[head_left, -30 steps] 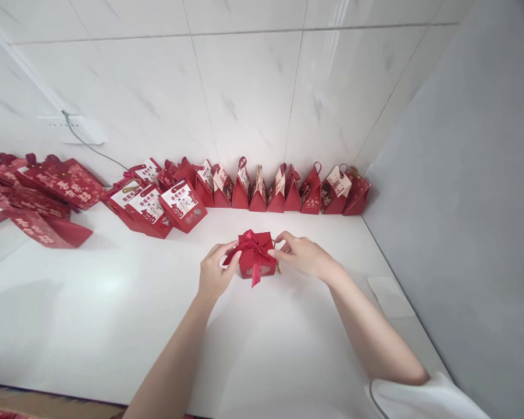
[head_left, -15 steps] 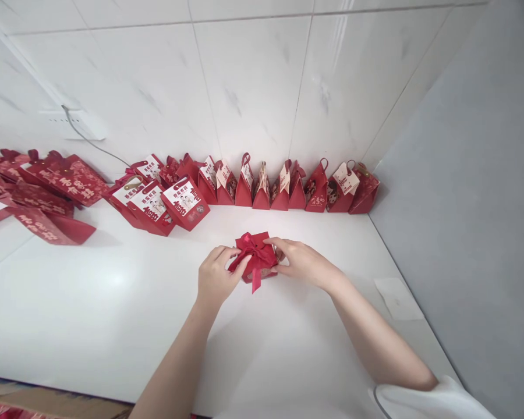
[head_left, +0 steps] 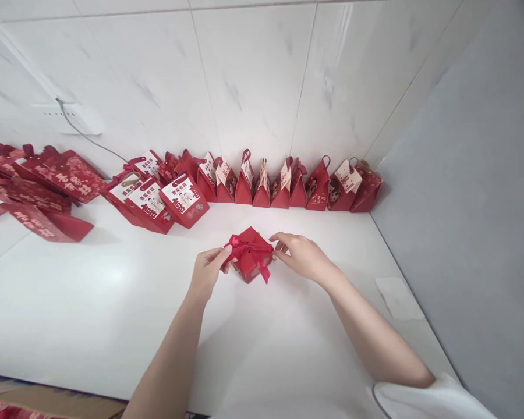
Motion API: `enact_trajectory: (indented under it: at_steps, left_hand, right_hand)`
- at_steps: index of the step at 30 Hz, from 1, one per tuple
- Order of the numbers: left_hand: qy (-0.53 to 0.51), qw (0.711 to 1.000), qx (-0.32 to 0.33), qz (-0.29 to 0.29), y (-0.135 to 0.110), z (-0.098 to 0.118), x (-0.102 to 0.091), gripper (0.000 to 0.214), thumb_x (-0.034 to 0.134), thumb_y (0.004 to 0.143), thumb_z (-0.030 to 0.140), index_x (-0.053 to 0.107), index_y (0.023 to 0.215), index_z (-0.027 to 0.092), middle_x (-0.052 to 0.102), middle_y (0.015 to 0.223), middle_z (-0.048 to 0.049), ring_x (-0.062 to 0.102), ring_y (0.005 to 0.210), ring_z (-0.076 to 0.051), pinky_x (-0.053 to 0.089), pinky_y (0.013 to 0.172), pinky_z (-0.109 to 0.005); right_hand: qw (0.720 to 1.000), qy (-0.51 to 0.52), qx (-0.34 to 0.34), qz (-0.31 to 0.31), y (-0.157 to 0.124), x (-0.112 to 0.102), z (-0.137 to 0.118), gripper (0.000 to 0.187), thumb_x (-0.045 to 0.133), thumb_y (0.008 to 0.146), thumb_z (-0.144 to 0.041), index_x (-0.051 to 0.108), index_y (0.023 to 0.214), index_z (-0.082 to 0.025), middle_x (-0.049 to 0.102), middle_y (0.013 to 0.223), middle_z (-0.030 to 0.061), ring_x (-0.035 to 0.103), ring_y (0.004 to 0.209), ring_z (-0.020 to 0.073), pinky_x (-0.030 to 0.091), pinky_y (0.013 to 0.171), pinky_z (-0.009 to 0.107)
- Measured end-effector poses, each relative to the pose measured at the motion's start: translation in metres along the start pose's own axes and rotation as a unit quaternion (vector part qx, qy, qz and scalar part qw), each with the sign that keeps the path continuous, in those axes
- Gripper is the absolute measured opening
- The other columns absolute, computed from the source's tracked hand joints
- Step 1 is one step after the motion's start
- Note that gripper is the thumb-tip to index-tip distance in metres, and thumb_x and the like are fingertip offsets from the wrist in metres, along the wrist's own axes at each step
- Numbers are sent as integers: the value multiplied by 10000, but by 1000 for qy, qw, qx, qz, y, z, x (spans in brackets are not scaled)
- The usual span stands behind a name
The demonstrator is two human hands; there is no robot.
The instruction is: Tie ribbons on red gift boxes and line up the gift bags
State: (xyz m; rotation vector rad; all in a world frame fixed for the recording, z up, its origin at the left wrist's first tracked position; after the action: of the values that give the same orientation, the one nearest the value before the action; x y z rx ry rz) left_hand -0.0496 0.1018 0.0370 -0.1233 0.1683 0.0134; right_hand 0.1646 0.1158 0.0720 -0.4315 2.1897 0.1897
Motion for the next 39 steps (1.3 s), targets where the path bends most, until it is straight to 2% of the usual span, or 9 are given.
enact_trajectory:
  at_steps: [2, 7, 14, 22, 24, 29, 31, 34, 39]
  left_hand:
    - [-6, 998, -35, -55, 0, -6, 6, 407, 654, 837, 513, 693, 646, 156, 577, 576, -14, 485, 556, -111, 417, 604, -263]
    - [38, 975, -80, -206, -7, -14, 22, 354, 677, 825, 510, 763, 777, 170, 717, 771, -64, 647, 767, -176, 499, 772, -286]
    - [56, 970, -37, -236, -3, -11, 21, 317, 654, 836, 498, 789, 818, 212, 762, 912, -92, 701, 923, -263, 538, 882, -393]
    - [214, 918, -21, -334, -19, -19, 14, 343, 593, 869, 514, 790, 819, 239, 756, 864, -75, 689, 778, -221, 532, 657, -292]
    - [258, 925, -23, -279, -12, -22, -1, 426, 548, 881, 559, 762, 749, 215, 741, 789, -81, 684, 733, -223, 524, 642, -296]
    - [203, 969, 106, 95, 9, 14, -44, 372, 557, 883, 548, 664, 967, 202, 699, 1021, -78, 655, 945, -213, 530, 733, -293]
    - [149, 970, 160, 106, 6, 23, -28, 333, 584, 882, 500, 645, 1033, 209, 657, 1127, -82, 620, 1078, -215, 537, 816, -302]
    - [132, 970, 188, 79, 0, 26, 1, 267, 634, 861, 441, 648, 993, 208, 627, 1125, -76, 613, 1076, -213, 552, 837, -318]
    - [104, 978, 168, 71, -4, 20, 14, 215, 621, 876, 412, 639, 876, 198, 632, 1071, -76, 635, 964, -201, 565, 752, -314]
  right_hand:
    - [999, -25, 43, 13, 1, -5, 9, 212, 463, 949, -265, 673, 969, -243, 746, 946, 30, 677, 878, 219, 437, 719, 306]
    - [993, 69, 65, -73, -2, 11, 13, 512, 337, 996, -505, 692, 756, -225, 727, 783, 35, 652, 772, 203, 426, 717, 308]
    - [957, 248, -2, -148, 4, 41, 4, 352, 563, 866, -507, 632, 738, -186, 588, 698, -28, 515, 649, 130, 389, 628, 252]
    - [972, 179, 2, -154, 3, 27, 17, 251, 527, 902, -390, 673, 806, -209, 684, 850, 3, 607, 818, 175, 445, 742, 286]
    - [979, 152, 9, -137, 1, 19, 21, 225, 542, 907, -392, 676, 852, -219, 710, 912, 21, 630, 856, 191, 466, 770, 305]
    - [995, 77, -1, 67, 0, -21, 15, 171, 504, 956, -306, 646, 997, -221, 695, 1066, 68, 636, 1000, 217, 481, 874, 358]
    - [984, 56, -71, 154, -4, -30, -9, 173, 493, 973, -281, 636, 1052, -222, 654, 1174, 88, 588, 1131, 229, 453, 969, 384]
    - [969, 42, -173, 174, -10, -13, -45, 147, 519, 976, -275, 647, 1039, -239, 596, 1299, 90, 528, 1232, 239, 411, 1044, 409]
    - [970, 82, -145, 175, -6, 18, -47, 125, 551, 948, -232, 635, 1041, -237, 624, 1234, 79, 558, 1166, 233, 439, 1008, 406]
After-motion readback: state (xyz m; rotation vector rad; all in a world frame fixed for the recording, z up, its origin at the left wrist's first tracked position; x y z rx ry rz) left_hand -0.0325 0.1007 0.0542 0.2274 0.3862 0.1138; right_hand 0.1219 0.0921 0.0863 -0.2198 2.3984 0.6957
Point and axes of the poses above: each hand's wrist, its own y-axis towards the middle knuckle, its own x-axis out of the palm, z = x × y, the point moved 10 cm from there along y, towards the middle knuckle
